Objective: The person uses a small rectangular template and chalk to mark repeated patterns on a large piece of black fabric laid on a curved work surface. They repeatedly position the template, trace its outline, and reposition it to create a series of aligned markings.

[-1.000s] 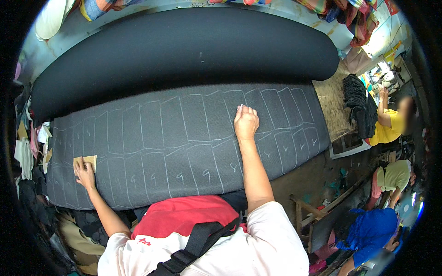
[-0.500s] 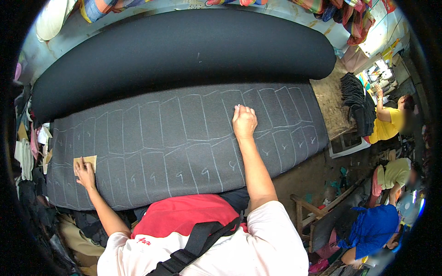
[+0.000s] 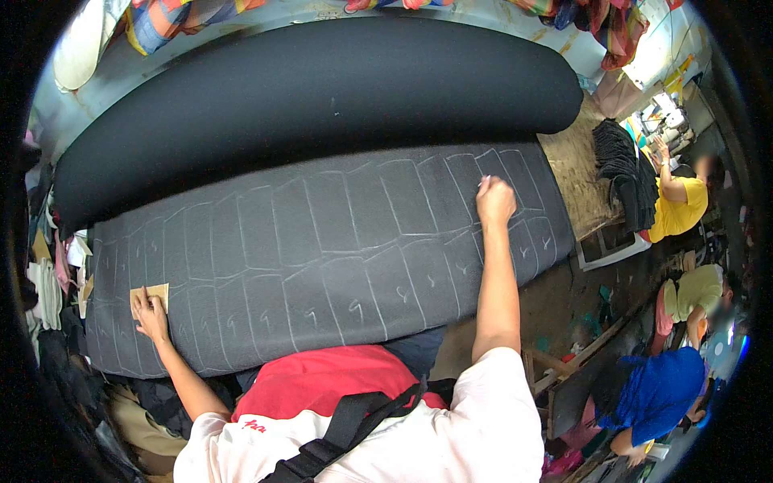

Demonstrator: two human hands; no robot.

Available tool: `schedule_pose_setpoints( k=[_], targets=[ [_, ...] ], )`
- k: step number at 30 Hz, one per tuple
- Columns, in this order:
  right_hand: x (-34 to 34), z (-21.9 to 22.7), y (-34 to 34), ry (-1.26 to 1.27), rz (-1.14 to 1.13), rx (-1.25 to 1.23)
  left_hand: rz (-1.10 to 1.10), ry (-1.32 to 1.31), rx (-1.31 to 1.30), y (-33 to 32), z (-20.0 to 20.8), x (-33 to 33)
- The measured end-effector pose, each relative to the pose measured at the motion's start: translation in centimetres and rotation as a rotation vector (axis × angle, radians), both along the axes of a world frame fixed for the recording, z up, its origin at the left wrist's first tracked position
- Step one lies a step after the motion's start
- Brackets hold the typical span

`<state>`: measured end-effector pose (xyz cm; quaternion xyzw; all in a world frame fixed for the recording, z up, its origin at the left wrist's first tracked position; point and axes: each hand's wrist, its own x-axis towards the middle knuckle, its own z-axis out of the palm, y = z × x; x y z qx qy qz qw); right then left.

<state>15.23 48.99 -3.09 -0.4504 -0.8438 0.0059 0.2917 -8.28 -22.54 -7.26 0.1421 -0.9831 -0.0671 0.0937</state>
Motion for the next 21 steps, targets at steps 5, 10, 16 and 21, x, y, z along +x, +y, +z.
schedule_pose_setpoints(
  k=[5,10,16,21],
  targets=[
    [2.7,0.7,6.7,0.161,-0.311,0.200,-0.004,0.011,-0.043,0.9,0.6,0.5],
    [1.6,0.0,2.5,0.282,-0.367,0.029,-0.056,-0.098,0.058,0.8,3.3,-0.5],
    [-3.1,-2.3,-10.2,0.129,-0.005,-0.167,-0.283,-0.108,-0.102,3.2,3.7,-2.7],
    [-1.8,-2.8,-9.0,0.140,-0.025,-0.178,-0.405,0.033,-0.056,5.5,3.6,-4.1]
  ],
)
